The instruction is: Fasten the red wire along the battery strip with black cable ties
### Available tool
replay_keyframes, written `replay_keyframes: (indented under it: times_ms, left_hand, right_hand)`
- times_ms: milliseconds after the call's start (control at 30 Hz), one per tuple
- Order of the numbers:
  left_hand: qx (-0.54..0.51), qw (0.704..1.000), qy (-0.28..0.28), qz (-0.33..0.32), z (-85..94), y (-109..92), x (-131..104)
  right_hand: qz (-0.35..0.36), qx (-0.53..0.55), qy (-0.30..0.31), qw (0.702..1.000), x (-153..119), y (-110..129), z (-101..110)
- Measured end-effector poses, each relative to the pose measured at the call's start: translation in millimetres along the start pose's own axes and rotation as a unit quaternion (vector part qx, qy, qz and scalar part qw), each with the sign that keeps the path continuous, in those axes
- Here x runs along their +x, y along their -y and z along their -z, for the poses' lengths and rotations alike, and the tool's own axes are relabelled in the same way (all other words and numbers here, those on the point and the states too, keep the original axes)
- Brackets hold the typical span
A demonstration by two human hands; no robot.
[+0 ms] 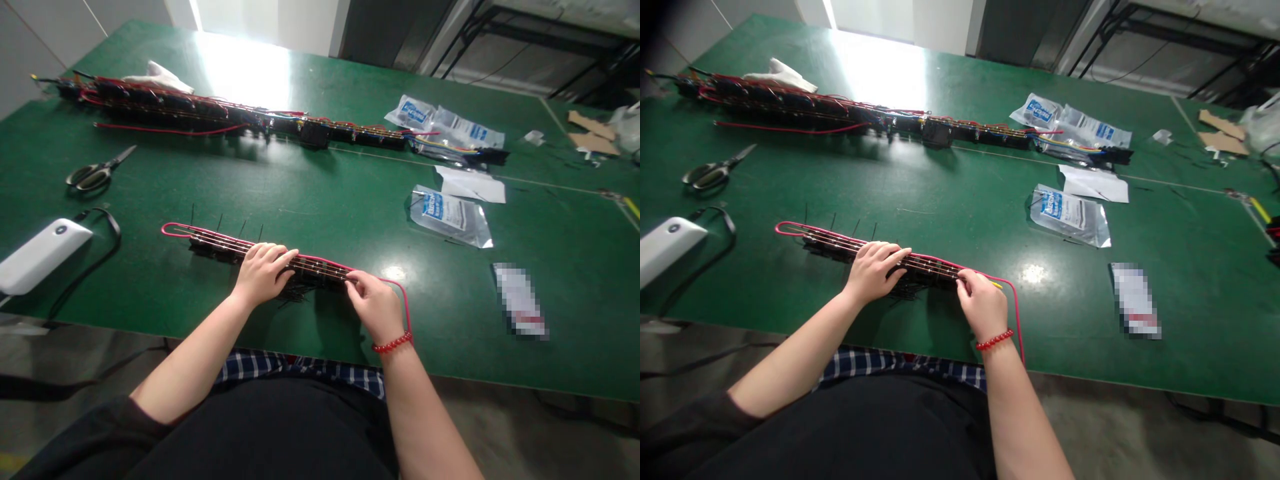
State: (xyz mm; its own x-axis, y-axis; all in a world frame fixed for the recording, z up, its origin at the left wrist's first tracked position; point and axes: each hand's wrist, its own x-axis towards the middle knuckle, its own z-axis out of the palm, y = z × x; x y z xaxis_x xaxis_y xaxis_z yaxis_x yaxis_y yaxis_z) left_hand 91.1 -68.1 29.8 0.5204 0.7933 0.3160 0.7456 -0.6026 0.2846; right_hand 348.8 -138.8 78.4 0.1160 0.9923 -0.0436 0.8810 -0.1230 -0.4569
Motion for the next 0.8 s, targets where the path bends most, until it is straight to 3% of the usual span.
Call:
replay_keyframes:
  times_ms: [333,567,800]
  left_hand:
    - [-0.005,1.000,0.001,0.005,0.1,-0.5,0.1]
    - [0.000,1.000,-0.002,0.003,-0.3,-1.2,-0.6]
    - [0.000,1.000,0.001,0.006,1.0,-2.3,0.2]
  right_hand:
    - [0.081,-0.104,0.002,0.991,4.8,-3.3,-0.1]
    - [0.039,-0.163,0.041,0.985,12.0,4.8,12.3]
    - [-0.033,0.035,0.035,0.998,3.8,-11.5,18.5]
